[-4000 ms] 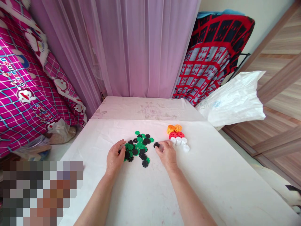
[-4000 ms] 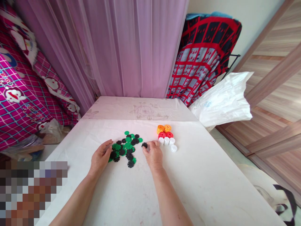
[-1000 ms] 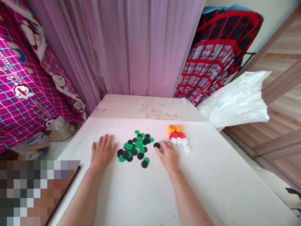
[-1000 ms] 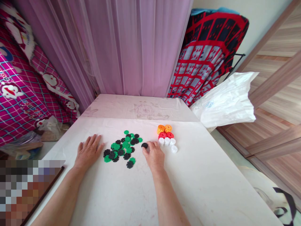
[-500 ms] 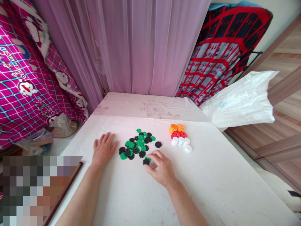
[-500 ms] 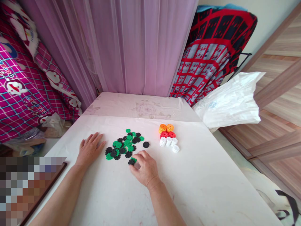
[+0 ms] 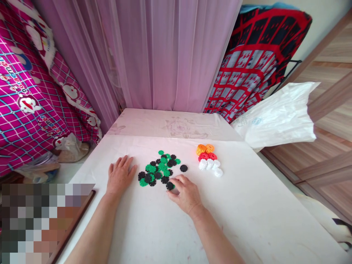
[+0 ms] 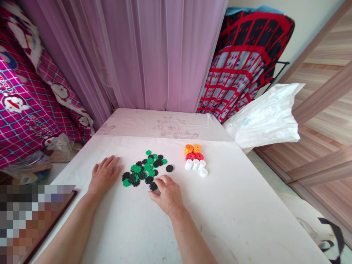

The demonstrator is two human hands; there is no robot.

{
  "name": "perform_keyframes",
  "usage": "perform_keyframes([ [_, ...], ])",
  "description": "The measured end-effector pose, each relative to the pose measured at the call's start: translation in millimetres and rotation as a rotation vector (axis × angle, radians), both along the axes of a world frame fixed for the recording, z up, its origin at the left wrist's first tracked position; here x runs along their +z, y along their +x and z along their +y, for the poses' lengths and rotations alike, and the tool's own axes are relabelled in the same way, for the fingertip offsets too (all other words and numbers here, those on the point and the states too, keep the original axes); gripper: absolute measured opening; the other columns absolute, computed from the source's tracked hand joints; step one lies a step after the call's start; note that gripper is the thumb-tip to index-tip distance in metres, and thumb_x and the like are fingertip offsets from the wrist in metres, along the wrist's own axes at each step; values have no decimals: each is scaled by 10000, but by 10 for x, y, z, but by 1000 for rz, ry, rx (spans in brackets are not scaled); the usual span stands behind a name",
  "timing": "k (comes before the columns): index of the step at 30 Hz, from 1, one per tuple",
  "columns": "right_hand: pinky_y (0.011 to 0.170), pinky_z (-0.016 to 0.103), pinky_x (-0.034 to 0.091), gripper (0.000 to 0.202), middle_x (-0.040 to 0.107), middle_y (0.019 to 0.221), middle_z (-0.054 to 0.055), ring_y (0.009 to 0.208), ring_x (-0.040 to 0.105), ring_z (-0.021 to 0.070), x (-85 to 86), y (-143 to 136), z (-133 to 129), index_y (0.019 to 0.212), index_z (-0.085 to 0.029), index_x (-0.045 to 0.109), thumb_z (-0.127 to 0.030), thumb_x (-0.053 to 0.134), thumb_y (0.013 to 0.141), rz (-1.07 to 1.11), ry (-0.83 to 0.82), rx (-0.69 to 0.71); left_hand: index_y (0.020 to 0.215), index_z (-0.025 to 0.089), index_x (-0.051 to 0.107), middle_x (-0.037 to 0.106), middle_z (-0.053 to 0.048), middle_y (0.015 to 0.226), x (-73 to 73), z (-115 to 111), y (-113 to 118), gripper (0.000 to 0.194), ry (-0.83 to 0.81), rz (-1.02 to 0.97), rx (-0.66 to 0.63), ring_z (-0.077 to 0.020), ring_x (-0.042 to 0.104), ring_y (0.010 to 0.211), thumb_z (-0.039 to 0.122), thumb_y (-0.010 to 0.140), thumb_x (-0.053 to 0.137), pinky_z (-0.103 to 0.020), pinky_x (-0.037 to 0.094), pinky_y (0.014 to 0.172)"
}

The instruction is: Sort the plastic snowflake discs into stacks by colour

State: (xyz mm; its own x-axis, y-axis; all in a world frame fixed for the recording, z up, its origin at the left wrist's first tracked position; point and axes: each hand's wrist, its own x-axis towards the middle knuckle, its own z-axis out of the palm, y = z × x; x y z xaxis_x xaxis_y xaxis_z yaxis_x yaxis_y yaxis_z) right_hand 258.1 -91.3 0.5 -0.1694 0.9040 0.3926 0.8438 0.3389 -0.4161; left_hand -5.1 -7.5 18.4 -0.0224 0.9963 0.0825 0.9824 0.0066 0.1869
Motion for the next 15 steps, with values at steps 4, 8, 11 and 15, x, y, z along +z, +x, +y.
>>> perform_keyframes([
  [4, 753, 264, 519, 221, 708, 962, 21, 862, 679, 173, 1, -8, 15, 1011, -259, 720, -235, 686, 795, -10, -25, -27, 1441, 234, 491, 423, -73, 1566, 3, 7, 0, 529, -4, -4, -1, -275, 330, 1465, 452, 979, 351, -541, 227, 1196],
  [8, 754, 257, 506, 171, 709, 940, 4, 843, 675, 163, 21, -9, 35, 940, -248, 699, -213, 696, 772, 60, -76, -74, 1442, 227, 490, 424, -72, 1565, 13, 4, 1, 530, -7, -3, -1, -277, 326, 1467, 447, 979, 356, -543, 225, 1197],
  [11, 772, 256, 501, 190, 708, 944, -6, 830, 669, 153, 52, -18, 35, 932, -243, 683, -192, 700, 750, 107, -124, -86, 1445, 223, 487, 420, -68, 1568, 20, -1, 2, 530, -12, -1, 0, -276, 323, 1469, 442, 980, 356, -543, 223, 1198],
  [15, 797, 278, 499, 301, 698, 1019, 21, 924, 670, 186, 89, -47, 29, 1029, -247, 678, -227, 717, 731, 76, -143, -121, 1443, 226, 488, 420, -70, 1568, 14, -2, 0, 531, -8, -4, -6, -275, 324, 1468, 450, 980, 356, -544, 226, 1197],
])
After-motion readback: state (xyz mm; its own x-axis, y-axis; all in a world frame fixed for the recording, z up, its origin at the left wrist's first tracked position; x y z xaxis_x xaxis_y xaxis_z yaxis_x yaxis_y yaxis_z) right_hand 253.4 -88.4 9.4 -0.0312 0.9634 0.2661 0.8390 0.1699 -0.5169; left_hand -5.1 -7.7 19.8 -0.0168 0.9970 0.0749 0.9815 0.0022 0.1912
